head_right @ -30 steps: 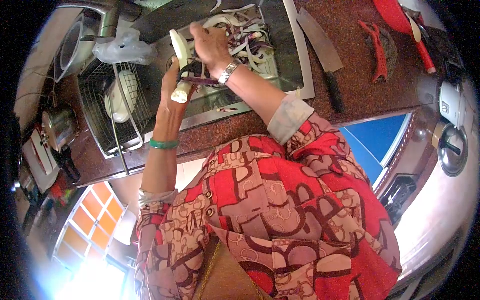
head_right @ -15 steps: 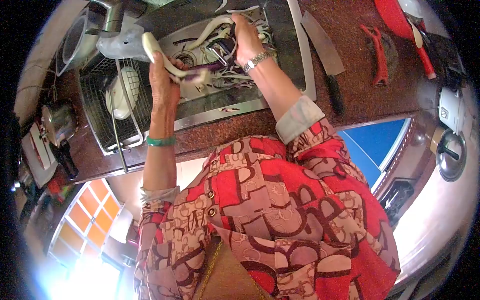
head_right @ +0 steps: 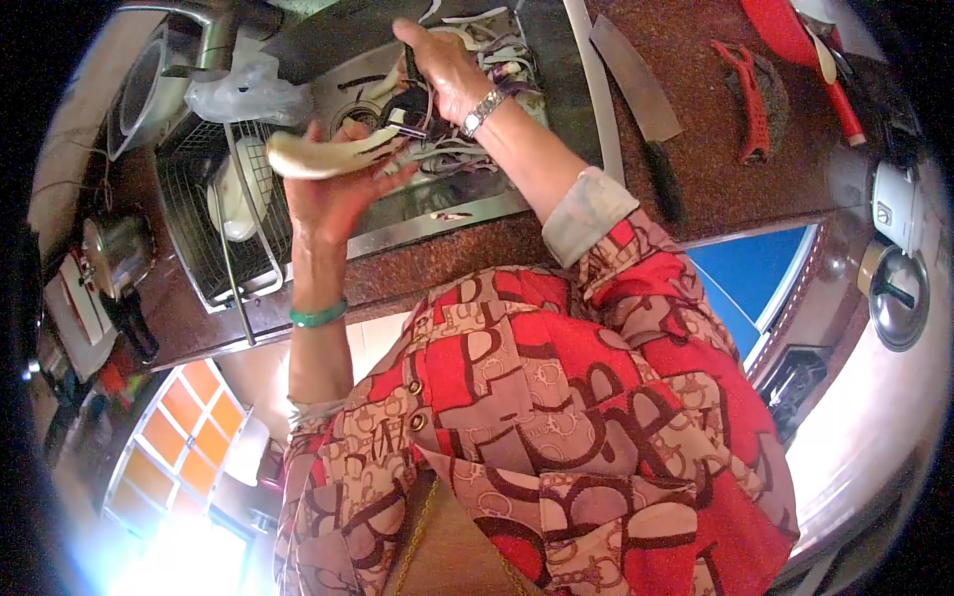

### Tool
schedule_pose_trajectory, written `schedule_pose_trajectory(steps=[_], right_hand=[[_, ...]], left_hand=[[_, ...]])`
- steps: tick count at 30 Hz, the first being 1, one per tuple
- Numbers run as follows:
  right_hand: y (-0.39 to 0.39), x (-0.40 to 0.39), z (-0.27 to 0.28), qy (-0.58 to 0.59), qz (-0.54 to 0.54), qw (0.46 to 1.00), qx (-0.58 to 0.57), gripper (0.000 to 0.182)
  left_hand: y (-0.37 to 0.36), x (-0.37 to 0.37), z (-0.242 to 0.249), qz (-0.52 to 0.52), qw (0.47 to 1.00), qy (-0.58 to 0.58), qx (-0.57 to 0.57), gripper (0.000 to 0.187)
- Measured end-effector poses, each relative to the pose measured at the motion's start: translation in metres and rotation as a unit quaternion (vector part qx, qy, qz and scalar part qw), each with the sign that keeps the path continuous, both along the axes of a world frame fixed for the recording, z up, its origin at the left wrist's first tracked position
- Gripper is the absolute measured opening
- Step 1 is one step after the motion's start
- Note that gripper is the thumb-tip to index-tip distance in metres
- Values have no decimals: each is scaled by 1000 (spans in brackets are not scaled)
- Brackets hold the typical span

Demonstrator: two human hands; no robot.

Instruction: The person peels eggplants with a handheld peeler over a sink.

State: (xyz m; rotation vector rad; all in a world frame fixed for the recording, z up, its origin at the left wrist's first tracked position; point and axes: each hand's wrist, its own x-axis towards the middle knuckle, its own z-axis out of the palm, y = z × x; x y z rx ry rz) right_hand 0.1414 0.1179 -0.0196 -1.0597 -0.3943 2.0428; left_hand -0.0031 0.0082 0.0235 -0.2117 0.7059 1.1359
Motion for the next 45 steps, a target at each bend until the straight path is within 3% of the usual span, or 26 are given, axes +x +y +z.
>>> schedule_pose_trajectory(steps=[2,3,4,6,9,10,12,14,16,20,21,22,25,27,28,30,31,32,34,35,36,38,39,40,43,45], right_hand=[[7,3,7,-19,77,996,48,28],[6,2,10,14,106,992,71,30],[7,0,6,35,130,986,100,31],[6,-8,12,2,65,998,13,32],[34,6,-19,-7,-106,994,15,37],[26,14,-3,-206,-103,973,26,40],[18,15,-40,-236,-104,957,132,34],[-9,2,-19,-334,-56,926,165,46],[-24,-10,-23,-397,-33,884,244,50],[2,1,-27,-448,-33,863,231,53],[15,4,-39,-459,-74,854,234,54],[35,6,-78,-522,-93,801,278,55],[51,19,-50,-531,-125,811,212,44],[32,15,-2,-410,-60,903,112,47],[19,7,-16,-344,-68,922,165,56],[6,-6,-31,-524,3,812,256,50],[8,-8,-35,-571,51,774,270,41],[14,-4,-37,-570,51,775,268,41],[33,10,-27,-346,-118,923,122,47],[50,20,-51,-415,-130,897,81,47],[56,26,-60,-339,-166,924,56,47],[55,28,-82,-499,-170,832,170,46],[36,29,-36,-381,-85,914,106,47],[31,26,-33,-342,-92,933,59,47],[21,26,-53,-284,-176,941,61,47],[15,34,-56,-122,-175,977,3,35]], left_hand=[[-9,-3,1,-133,989,-12,70,40],[-10,-4,0,-195,980,-7,37,47],[-14,-1,-5,-210,974,-36,78,42],[-21,0,-15,-201,970,-117,71,35],[-24,0,-22,-164,973,-163,9,30],[-25,0,-22,-163,973,-163,9,30],[-26,1,-24,-120,981,-148,-28,29],[-24,2,-25,-130,979,-157,-10,30],[-22,9,-12,-101,990,-93,-22,31],[-27,4,-14,-133,978,-158,-33,32],[-27,4,-13,-147,975,-166,-30,32],[-29,3,-11,-147,975,-165,-30,32],[-35,2,-9,-186,970,-155,-1,28],[-35,1,-18,-150,975,-162,-36,31],[-33,1,-20,-118,976,-169,-71,37],[-29,6,-11,-129,981,-135,-59,37],[-28,9,-5,-151,986,-50,-57,39],[-28,11,-1,-171,983,36,-56,41],[-30,5,-2,-162,986,-14,-41,37],[-30,3,-3,-151,986,-69,-22,34],[-30,2,-6,-150,986,-68,-20,34],[-31,-2,-14,-66,958,-280,4,27],[-29,-3,-16,-47,955,-292,22,27],[-25,-6,-21,-47,955,-293,21,27],[-6,-30,-50,-41,978,-200,-34,29],[12,-37,-60,-37,992,114,-51,25]])
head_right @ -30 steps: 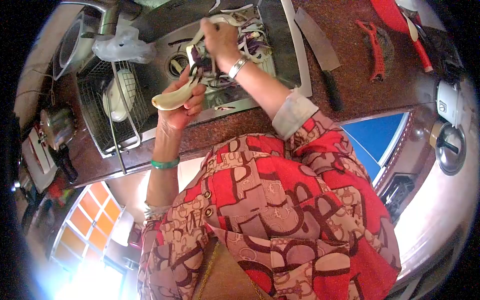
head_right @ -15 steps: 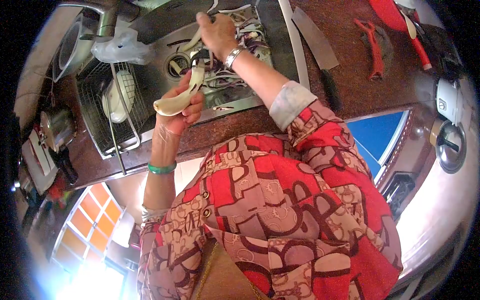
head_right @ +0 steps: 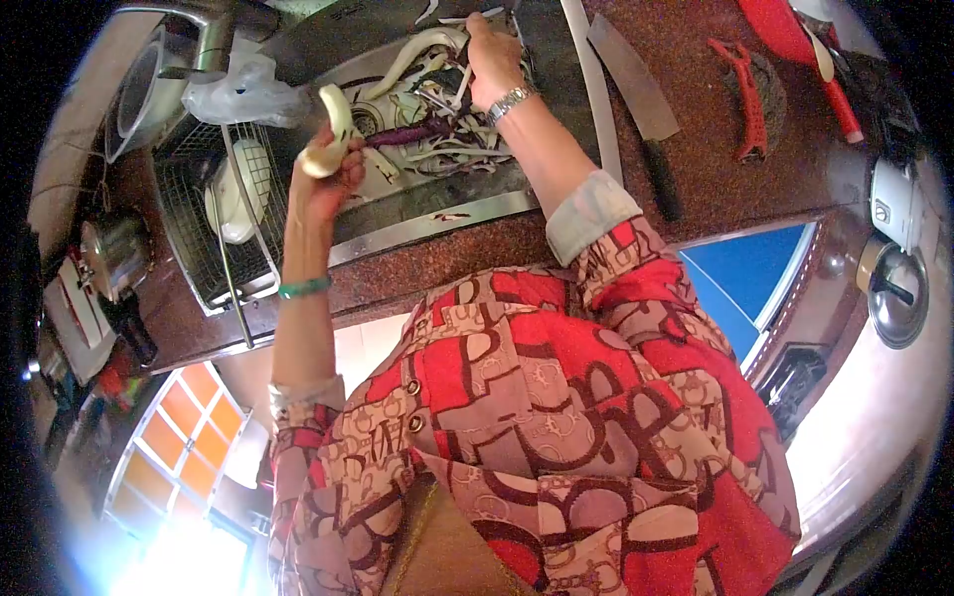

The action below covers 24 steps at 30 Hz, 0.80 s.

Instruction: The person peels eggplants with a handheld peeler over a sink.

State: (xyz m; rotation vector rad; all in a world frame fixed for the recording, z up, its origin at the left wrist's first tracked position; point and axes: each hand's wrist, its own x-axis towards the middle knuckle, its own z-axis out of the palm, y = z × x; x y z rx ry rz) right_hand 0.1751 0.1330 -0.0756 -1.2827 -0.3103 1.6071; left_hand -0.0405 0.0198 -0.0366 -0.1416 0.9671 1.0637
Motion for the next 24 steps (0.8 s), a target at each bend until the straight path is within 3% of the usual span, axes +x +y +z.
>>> schedule_pose_trajectory(steps=[1,3,4,5,7,8,9,10,11,12,13,14,16,17,19,20,21,23,24], right_hand=[[-4,1,9,-2,1,1000,0,35],[-11,6,24,-62,-22,997,-36,33],[-11,14,3,-23,-6,1000,-17,30],[-13,19,1,-26,-7,999,-18,30],[-17,25,-3,-72,-7,994,-85,28],[-18,30,-11,-87,7,992,-87,28],[-18,30,-11,-88,5,992,-90,28],[-21,30,-6,-71,-2,995,-76,28],[-23,31,-2,-54,-10,997,-62,29],[-22,30,3,-49,-32,997,-41,30],[-23,32,7,-52,-35,997,-42,30],[-24,34,12,-43,-15,999,-30,31],[-27,33,28,-46,1,999,-13,30],[-25,33,26,-49,-1,999,-13,30],[-26,36,20,-35,9,999,-10,30],[-26,38,19,-24,15,1000,7,29],[-27,39,21,-26,13,1000,6,29],[-26,37,28,-28,10,999,-14,29],[-27,36,34,-14,2,1000,-13,29]], left_hand=[[10,2,4,9,987,160,-28,27],[27,-11,-15,21,975,220,-12,34],[36,-27,-44,35,985,167,16,35],[45,-31,-57,85,990,109,-31,32],[48,-28,-71,88,994,-54,-46,37],[44,-21,-80,87,994,-55,-48,37],[39,-8,-88,-32,990,130,-37,42],[34,-1,-100,-150,940,306,-22,48],[31,1,-115,-154,940,303,-21,48],[29,0,-135,-320,849,412,86,52],[31,2,-140,-465,708,497,190,57],[31,6,-144,-465,709,494,193,57],[29,21,-129,-592,445,644,190,57],[28,30,-120,-593,446,642,193,57],[27,47,-107,-619,367,690,83,59],[24,44,-121,-601,353,708,113,61],[24,45,-117,-602,354,707,115,61],[28,45,-99,-671,421,587,166,62],[27,41,-92,-673,420,587,162,62]])
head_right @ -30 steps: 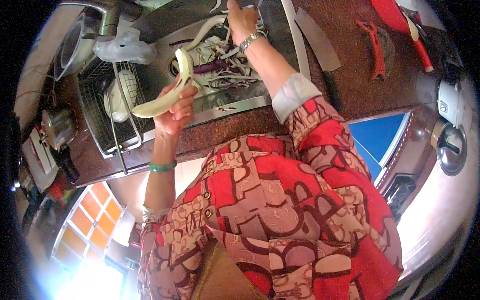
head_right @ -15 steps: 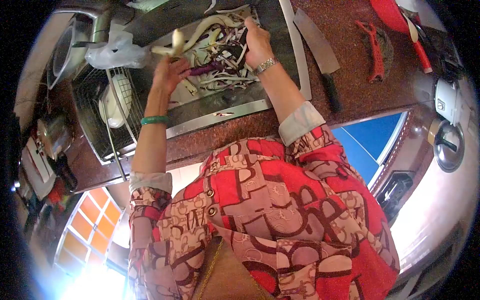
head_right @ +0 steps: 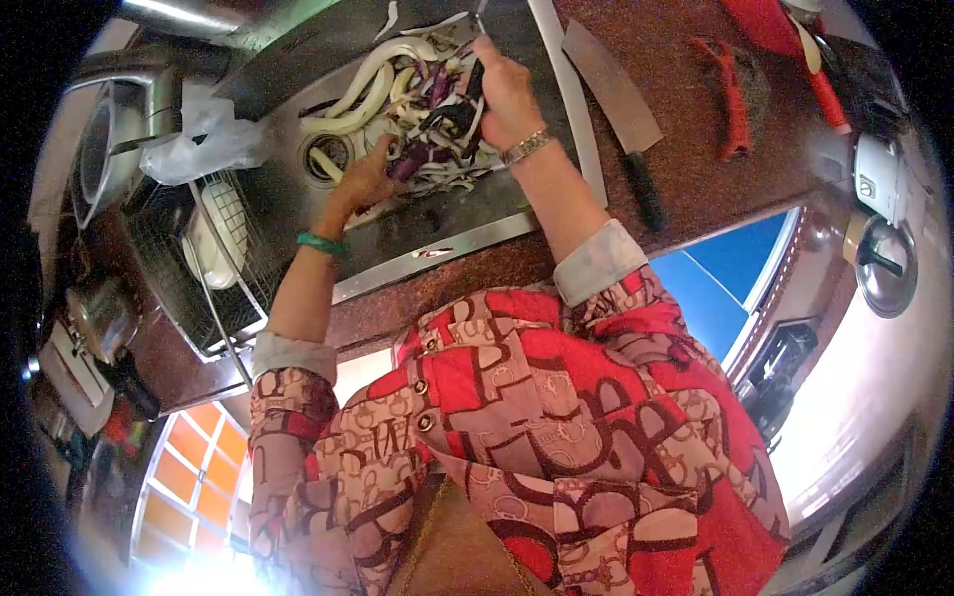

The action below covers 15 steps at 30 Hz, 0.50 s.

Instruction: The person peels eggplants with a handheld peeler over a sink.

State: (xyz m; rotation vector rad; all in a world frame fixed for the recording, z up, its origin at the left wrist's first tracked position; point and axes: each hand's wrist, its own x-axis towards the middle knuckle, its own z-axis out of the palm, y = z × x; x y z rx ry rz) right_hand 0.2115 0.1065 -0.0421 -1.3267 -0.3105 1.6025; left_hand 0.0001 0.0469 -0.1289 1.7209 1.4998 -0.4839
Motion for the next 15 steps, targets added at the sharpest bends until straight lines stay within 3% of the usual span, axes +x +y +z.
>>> schedule_pose_trajectory(steps=[2,3,4,5,8,12,14,15], right_hand=[[4,1,6,16,-19,1000,-8,30],[6,5,0,7,-14,1000,12,30],[8,6,2,4,-24,1000,19,30],[9,7,5,2,-33,999,27,30],[14,15,-23,13,-43,998,39,30],[11,5,2,7,-53,998,-42,30],[15,6,-21,6,-81,995,-56,29],[17,7,-31,4,-110,991,-72,28]], left_hand=[[1,-12,14,111,960,-251,46,52],[7,-16,36,110,962,-247,45,52],[17,-20,67,263,893,-354,-91,47],[20,-22,88,402,772,-440,-221,44],[3,-25,113,477,735,-414,-247,37],[-26,-14,120,457,718,-465,-245,39],[-38,-11,115,510,606,-556,-251,38],[-42,-8,121,509,607,-557,-248,38]])
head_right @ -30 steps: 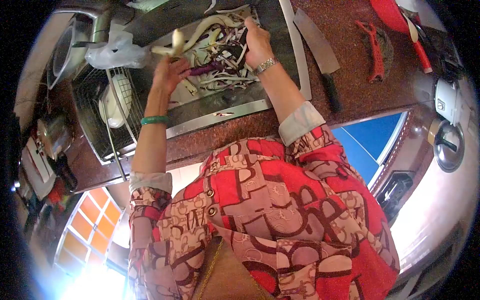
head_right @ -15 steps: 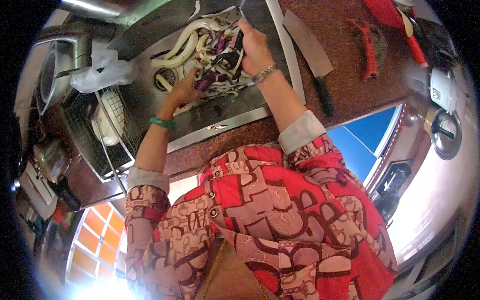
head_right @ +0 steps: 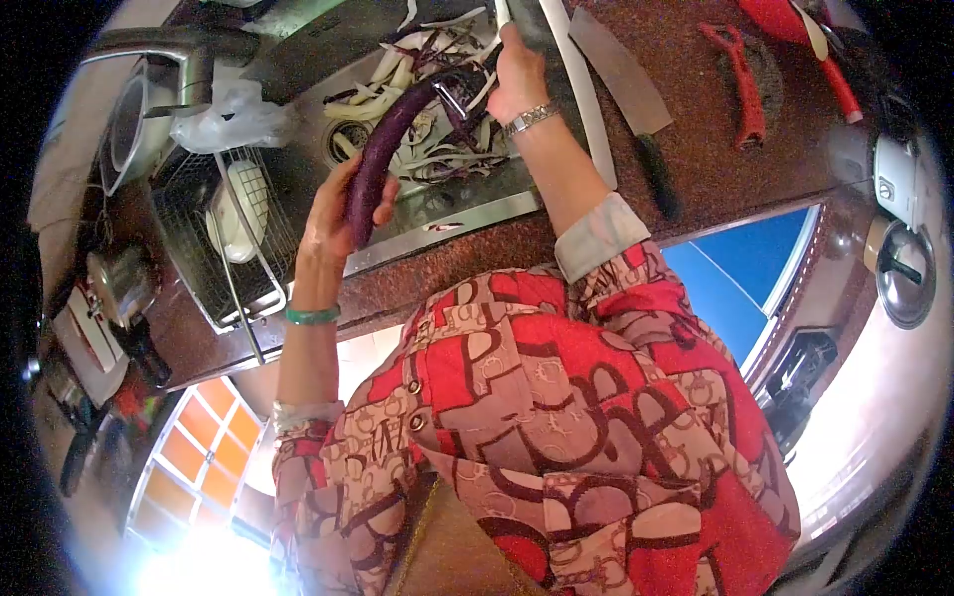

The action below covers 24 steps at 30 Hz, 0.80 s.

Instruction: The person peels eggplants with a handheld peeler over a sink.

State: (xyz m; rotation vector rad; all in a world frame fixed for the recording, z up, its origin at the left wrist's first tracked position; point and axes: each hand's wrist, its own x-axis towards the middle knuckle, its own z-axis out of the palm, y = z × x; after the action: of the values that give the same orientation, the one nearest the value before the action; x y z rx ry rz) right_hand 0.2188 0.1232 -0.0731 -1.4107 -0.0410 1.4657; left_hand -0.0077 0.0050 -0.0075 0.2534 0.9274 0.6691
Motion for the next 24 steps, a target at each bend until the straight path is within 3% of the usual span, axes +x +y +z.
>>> schedule_pose_trajectory(steps=[2,3,9,11,14,16,19,22,24], right_hand=[[1,-3,-7,5,2,1000,-3,26],[1,-11,-4,5,-2,1000,5,26],[5,-21,19,-71,62,995,39,25],[5,-11,17,-36,108,992,58,25],[5,-8,12,-20,174,982,72,26],[5,-11,16,-118,228,964,70,28],[4,-8,43,-75,281,953,88,26],[1,-15,56,-45,321,939,115,25],[7,-20,54,-59,305,936,167,21]], left_hand=[[-3,9,16,99,988,-99,-71,34],[-2,14,19,132,986,-74,-73,35],[-16,15,19,145,973,-182,-12,45],[-23,18,19,160,965,-206,8,48],[-33,26,24,170,966,-191,21,51],[-35,26,23,152,968,-196,25,53],[-32,28,26,109,980,-160,38,49],[-24,31,34,130,976,-137,-109,45],[-19,31,29,119,981,-110,-108,47]])
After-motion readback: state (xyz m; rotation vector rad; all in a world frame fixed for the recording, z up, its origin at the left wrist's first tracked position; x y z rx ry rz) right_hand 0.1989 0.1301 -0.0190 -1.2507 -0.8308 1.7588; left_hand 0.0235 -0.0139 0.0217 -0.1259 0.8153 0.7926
